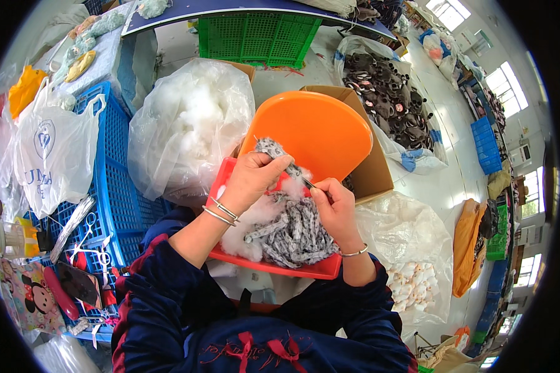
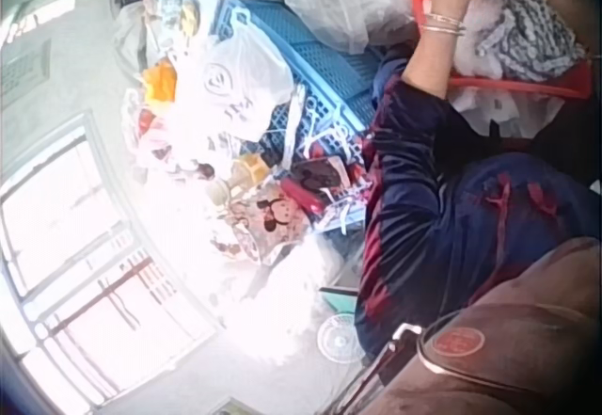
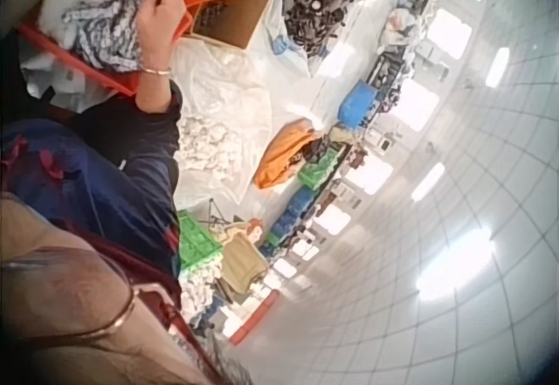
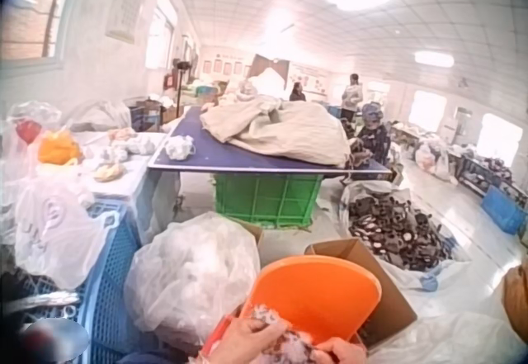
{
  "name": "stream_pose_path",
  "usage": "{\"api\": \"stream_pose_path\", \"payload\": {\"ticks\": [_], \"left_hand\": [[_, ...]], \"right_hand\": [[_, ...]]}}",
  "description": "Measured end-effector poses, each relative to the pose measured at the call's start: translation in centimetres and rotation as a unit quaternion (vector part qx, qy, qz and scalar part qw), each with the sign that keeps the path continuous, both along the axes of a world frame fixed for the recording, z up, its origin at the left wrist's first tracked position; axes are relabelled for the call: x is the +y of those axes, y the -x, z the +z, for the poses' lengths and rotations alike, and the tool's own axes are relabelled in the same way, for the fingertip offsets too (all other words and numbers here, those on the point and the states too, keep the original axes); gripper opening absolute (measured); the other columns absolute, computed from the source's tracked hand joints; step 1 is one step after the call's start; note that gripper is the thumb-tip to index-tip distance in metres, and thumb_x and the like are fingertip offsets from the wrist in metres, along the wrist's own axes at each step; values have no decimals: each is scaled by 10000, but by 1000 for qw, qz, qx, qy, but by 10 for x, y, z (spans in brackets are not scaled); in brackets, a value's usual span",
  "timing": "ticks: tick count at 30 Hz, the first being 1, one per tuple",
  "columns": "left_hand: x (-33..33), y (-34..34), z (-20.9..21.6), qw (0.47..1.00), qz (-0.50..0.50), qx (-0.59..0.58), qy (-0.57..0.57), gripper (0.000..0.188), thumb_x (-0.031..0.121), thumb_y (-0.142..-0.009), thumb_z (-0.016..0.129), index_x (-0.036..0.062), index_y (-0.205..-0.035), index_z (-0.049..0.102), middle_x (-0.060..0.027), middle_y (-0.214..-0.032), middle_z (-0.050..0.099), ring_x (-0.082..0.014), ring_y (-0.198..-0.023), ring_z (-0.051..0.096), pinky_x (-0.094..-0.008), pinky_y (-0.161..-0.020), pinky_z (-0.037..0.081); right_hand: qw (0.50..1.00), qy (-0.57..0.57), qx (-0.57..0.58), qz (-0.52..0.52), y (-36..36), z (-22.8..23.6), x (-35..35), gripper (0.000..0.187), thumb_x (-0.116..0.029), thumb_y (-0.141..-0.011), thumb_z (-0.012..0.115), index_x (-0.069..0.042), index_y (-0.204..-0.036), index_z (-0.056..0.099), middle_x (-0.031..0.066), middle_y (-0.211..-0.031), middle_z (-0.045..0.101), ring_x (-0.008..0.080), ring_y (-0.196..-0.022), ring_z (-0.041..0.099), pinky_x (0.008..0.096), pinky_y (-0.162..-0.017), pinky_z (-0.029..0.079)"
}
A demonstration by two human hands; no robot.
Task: The person uses a metal tool to push white stuffing into a grey plush toy held in a red tray. The person repeatedly inserts the tool and adjusts the toy to distribute the stuffing evenly.
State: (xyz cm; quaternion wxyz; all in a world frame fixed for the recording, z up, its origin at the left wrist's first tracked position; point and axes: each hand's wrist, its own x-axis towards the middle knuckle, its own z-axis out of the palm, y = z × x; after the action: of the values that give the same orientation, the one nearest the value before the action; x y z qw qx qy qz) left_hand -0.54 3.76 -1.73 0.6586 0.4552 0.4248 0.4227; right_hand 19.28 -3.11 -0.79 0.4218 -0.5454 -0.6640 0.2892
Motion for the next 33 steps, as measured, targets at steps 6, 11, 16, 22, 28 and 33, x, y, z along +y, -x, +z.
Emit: {"api": "stream_pose_path", "payload": {"ticks": [6,11,16,22,28,33], "left_hand": [[-15,-14,-12,998,-56,-17,14,298,233,-898,686,14,-700,651,1,-589,577,-56,-514,511,-220,-488,396],[-9,-7,-4,999,-45,-17,-5,234,224,-901,673,20,-788,667,9,-622,587,-48,-546,514,-209,-513,397],[-4,0,4,998,-59,-12,-6,184,206,-905,661,40,-825,657,30,-617,553,-33,-554,497,-205,-519,396],[-9,-7,2,995,-88,-40,-7,210,224,-893,681,46,-786,645,40,-600,539,-26,-524,470,-207,-481,382],[-17,-12,-9,991,-120,53,12,298,270,-882,704,35,-716,627,8,-593,550,-50,-535,505,-224,-504,411],[-3,-3,-6,998,-55,-15,25,273,264,-891,691,35,-748,649,-4,-686,608,-51,-604,538,-222,-542,421]], "right_hand": [[996,57,75,7,5,-10,-2,99,-77,-931,612,9,-887,587,-23,-719,551,42,-651,470,211,-583,394],[994,51,93,10,4,-6,1,92,-75,-930,614,5,-892,588,-30,-723,548,39,-657,466,210,-586,392],[999,41,19,28,-6,-4,1,84,-68,-931,609,5,-895,588,-28,-727,556,39,-656,466,211,-583,392],[987,103,114,49,-5,-7,-1,77,-70,-931,603,2,-909,587,-38,-758,569,34,-683,474,211,-601,400],[973,155,164,46,0,-12,-2,99,-99,-948,588,-2,-931,582,-43,-791,556,29,-710,470,195,-623,400],[950,258,170,54,-6,5,3,143,-130,-930,619,1,-968,574,-41,-826,557,28,-717,471,196,-624,398]]}}
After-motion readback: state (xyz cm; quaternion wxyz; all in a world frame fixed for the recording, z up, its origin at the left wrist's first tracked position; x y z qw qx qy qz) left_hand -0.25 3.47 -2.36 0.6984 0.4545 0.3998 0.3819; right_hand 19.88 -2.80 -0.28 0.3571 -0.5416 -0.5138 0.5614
